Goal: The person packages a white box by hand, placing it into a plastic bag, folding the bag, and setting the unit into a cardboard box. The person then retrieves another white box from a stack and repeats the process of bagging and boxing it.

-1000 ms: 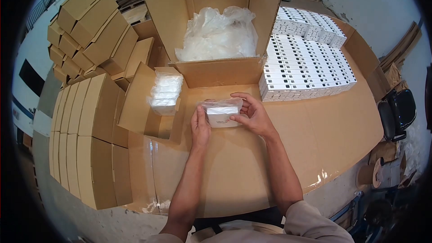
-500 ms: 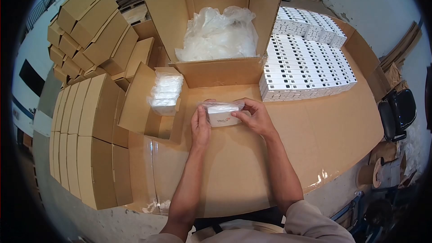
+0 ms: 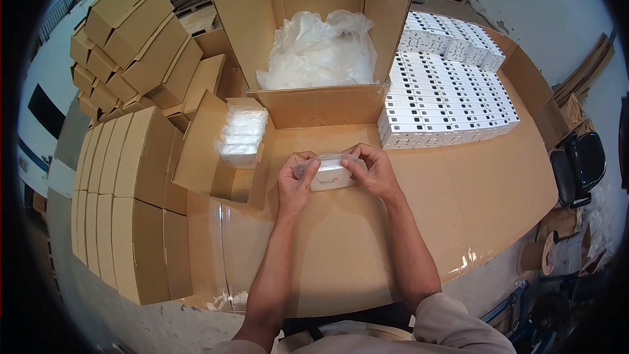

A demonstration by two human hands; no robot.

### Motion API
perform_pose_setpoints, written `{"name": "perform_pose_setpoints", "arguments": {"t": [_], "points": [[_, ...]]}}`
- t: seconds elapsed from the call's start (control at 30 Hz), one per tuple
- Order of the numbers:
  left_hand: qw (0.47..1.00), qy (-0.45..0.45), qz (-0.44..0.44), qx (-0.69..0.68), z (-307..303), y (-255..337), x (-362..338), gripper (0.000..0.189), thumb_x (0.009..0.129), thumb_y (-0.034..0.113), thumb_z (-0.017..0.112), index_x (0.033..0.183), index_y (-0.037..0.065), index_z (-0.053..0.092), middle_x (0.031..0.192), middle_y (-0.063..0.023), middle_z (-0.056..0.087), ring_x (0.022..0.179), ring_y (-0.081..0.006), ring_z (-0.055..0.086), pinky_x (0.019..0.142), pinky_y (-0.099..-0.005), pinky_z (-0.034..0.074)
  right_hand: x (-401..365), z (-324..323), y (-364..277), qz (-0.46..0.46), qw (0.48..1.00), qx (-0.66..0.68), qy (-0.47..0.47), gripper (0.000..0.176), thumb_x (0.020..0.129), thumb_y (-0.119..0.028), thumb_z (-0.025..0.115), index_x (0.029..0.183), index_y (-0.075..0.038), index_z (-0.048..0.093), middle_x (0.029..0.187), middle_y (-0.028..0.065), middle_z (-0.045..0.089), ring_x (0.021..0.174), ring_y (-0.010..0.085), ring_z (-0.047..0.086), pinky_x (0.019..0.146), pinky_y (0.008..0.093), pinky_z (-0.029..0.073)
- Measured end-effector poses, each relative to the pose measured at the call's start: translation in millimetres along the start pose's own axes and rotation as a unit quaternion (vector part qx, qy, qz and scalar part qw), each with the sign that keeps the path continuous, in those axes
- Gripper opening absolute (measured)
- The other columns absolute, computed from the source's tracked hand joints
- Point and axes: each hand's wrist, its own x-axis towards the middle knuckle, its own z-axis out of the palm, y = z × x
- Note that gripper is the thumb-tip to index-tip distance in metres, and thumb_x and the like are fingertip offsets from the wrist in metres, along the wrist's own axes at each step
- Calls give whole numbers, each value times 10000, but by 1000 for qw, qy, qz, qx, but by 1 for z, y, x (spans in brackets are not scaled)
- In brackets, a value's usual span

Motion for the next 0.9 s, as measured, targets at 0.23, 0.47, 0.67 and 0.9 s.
{"name": "perform_pose_setpoints", "arguments": {"t": [0.23, 0.47, 0.67, 0.9], "points": [[999, 40, -18, 6, 7, 9, -1, 190, 960, 150, 739, 957, 19, 601, 952, -32, 649, 866, -71, 571, 771, -248, 486, 1, 4, 3, -43, 999, 32, -1, 230, 925, -23, 724, 796, -65, 539, 922, 57, 677, 880, 109, 601, 786, 276, 479], [999, 47, -16, -7, 7, 7, 0, 175, 948, 118, 749, 943, 30, 598, 935, -15, 639, 855, -61, 561, 768, -237, 477, 2, 5, 0, -17, 999, 44, 2, 235, 932, -12, 709, 795, -49, 522, 883, 52, 662, 890, 113, 611, 865, 301, 505], [999, 43, -27, -11, 6, 6, 0, 175, 945, 118, 750, 943, 31, 598, 931, -10, 636, 853, -61, 560, 768, -242, 475, 2, 5, 4, -35, 999, 35, 3, 234, 934, -10, 705, 797, -56, 521, 888, 51, 659, 882, 111, 609, 829, 290, 499], [998, 48, -30, -8, 7, 7, -1, 180, 940, 118, 751, 938, 31, 594, 932, -12, 634, 858, -63, 559, 772, -244, 476, 1, 3, 2, -13, 999, 43, 3, 138, 927, 4, 703, 876, -23, 578, 934, 61, 664, 939, 123, 622, 889, 306, 508]]}}
